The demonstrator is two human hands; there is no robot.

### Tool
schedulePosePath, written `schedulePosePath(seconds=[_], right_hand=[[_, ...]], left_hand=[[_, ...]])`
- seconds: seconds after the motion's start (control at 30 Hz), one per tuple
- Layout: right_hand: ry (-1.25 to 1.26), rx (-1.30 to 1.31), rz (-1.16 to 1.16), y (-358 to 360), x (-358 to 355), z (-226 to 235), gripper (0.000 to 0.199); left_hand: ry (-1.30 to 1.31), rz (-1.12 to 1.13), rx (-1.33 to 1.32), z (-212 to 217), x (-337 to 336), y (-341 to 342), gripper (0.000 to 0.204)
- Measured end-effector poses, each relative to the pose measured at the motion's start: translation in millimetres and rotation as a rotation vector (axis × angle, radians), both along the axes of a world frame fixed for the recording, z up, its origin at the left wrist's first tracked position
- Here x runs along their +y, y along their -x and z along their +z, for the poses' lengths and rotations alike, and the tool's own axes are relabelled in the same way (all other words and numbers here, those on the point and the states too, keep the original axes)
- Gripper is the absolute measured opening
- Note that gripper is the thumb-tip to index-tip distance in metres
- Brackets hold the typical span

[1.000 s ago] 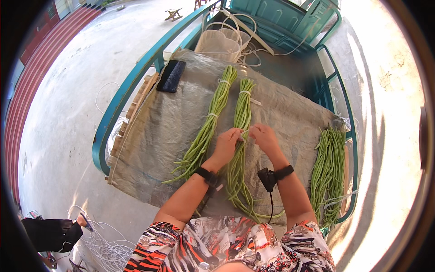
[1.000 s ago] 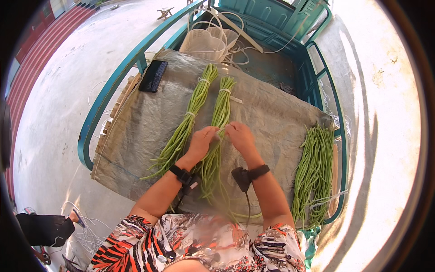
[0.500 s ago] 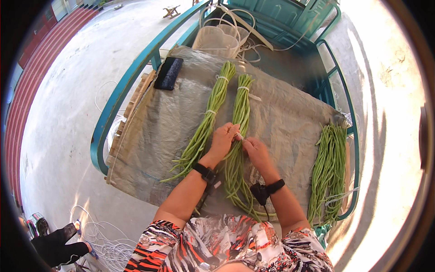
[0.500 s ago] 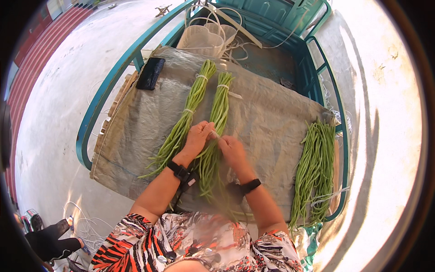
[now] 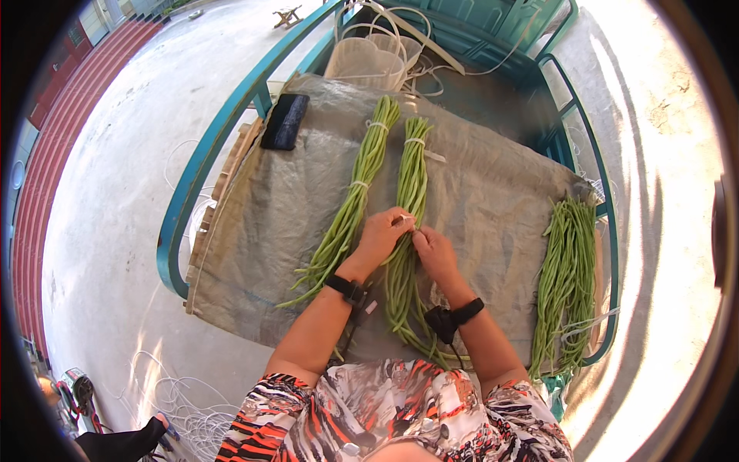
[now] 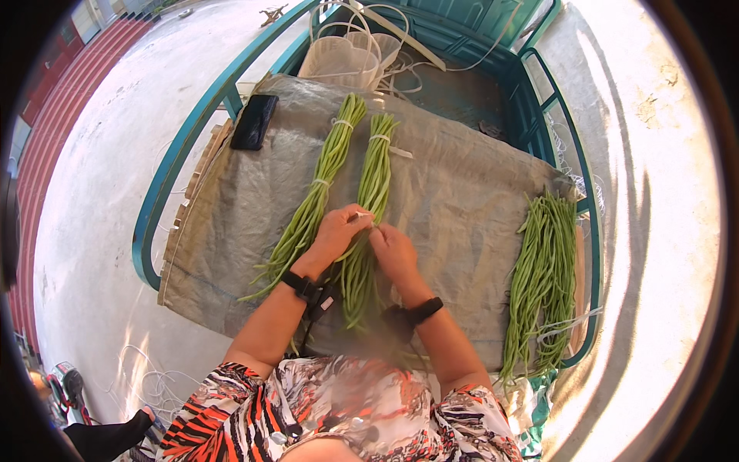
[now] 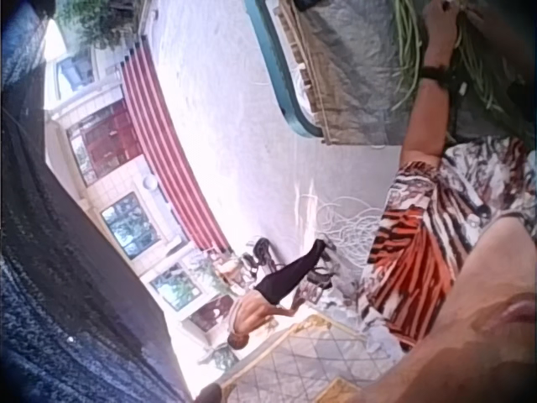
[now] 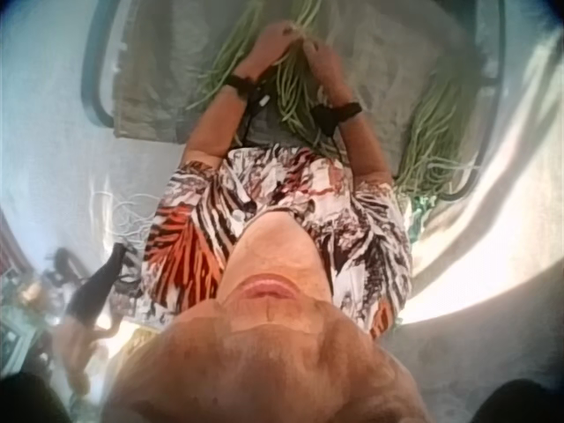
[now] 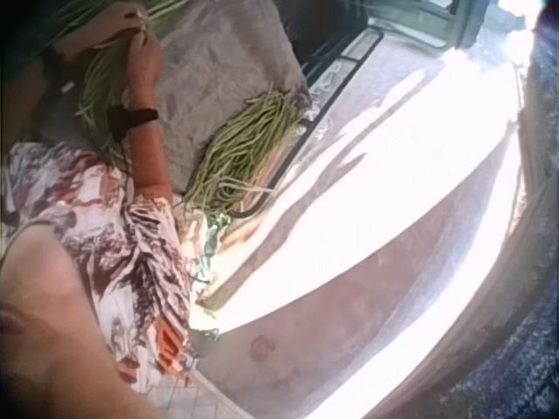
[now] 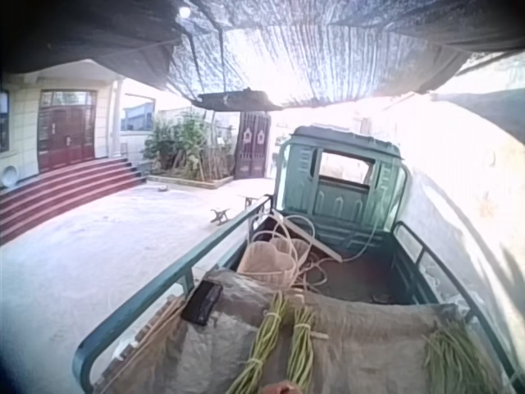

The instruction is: The person gathers long green beans into bundles by hand and secures each bundle with a white tie. The finished bundles are placed on a tarp inside the bed of a vehicle.

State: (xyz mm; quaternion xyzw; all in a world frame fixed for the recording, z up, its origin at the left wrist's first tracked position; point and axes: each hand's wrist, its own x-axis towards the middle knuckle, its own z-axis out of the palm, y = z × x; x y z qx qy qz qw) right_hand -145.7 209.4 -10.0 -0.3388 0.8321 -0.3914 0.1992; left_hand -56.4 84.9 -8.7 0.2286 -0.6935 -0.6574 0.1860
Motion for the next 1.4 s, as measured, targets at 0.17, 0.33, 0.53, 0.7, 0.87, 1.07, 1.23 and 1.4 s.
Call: schedulePosePath(seconds=[0.17, 0.33, 0.53, 0.7, 0.87, 1.07, 1.23, 1.4], right_hand=[[0.088, -0.156, -0.036, 7.0, 13.3, 2.3, 0.026], [-0.03, 0.163, 0.091, -14.4, 26.1, 21.5, 0.025], [0.085, 0.326, 0.224, -3.0, 28.8, 24.6, 0.022], [0.387, 0.022, 0.019, 24.1, 2.5, 30.0, 0.016], [0.286, -0.091, 0.209, 42.8, -13.6, 19.2, 0.016], [0.152, 0.046, 0.392, 51.6, -21.6, 23.3, 0.017], [0.227, -0.005, 0.439, 57.3, -22.6, 16.1, 0.014], [0.183, -0.058, 0.292, 42.0, -20.5, 29.3, 0.011]], left_hand=[[-0.216, -0.017, 0.067, -1.9, -3.4, 3.3, 0.011], [-0.39, -0.056, 0.051, -1.8, -9.3, -0.3, 0.008], [-0.13, 0.005, 0.005, -6.3, -6.0, -0.1, 0.01], [0.639, 0.045, 0.104, 4.0, -4.0, 3.9, 0.014], [0.919, 0.074, 0.147, 10.0, 1.4, 10.7, 0.013], [0.929, 0.102, 0.156, 7.5, 4.3, 8.5, 0.013], [0.879, 0.161, 0.224, 5.5, 1.5, 8.9, 0.014], [0.771, 0.14, 0.212, 2.5, -2.3, 6.7, 0.016]])
